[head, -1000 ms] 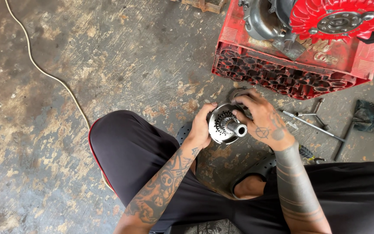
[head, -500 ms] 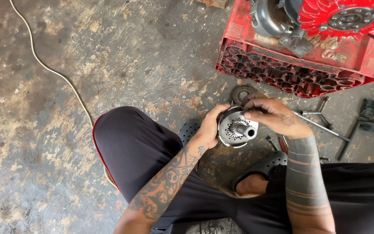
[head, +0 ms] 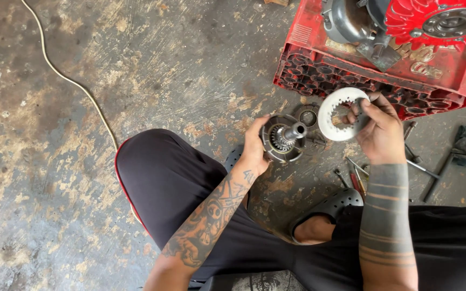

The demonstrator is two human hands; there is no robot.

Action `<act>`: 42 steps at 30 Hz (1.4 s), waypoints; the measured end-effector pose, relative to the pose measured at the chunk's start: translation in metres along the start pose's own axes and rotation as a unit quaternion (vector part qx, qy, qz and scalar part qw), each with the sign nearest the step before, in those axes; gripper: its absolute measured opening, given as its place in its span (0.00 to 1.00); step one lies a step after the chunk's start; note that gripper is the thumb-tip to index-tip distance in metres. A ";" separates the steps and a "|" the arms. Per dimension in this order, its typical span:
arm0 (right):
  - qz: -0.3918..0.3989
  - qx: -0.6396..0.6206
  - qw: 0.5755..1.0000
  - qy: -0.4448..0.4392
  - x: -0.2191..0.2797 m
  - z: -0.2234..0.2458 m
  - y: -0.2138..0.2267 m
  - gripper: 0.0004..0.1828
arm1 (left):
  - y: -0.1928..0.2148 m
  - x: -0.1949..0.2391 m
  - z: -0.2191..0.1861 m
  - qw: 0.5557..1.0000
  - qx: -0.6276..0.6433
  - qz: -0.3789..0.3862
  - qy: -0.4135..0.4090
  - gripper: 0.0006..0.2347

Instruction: Assembling a motorcycle clutch by inserting plates and a hub into the housing

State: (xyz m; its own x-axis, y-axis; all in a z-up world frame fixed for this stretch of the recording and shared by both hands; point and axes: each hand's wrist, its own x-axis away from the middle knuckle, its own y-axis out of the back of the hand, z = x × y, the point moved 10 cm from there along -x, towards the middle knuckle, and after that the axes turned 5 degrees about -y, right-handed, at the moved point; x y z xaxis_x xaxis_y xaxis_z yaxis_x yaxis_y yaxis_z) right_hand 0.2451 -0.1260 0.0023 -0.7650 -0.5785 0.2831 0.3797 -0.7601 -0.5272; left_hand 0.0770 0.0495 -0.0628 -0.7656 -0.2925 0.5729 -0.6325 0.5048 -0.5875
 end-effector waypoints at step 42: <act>0.109 0.595 0.774 0.186 0.075 0.041 -0.168 0.09 | 0.000 -0.007 0.029 0.996 0.062 0.059 -0.022 0.19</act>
State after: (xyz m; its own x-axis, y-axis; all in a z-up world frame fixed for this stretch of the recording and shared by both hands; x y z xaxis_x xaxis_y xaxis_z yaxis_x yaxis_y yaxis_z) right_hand 0.1451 -0.0537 0.1451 -0.6278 -0.7747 -0.0753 0.5627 -0.5186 0.6438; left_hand 0.0790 0.0276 -0.0835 -0.8378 -0.2749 0.4717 -0.5459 0.4347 -0.7163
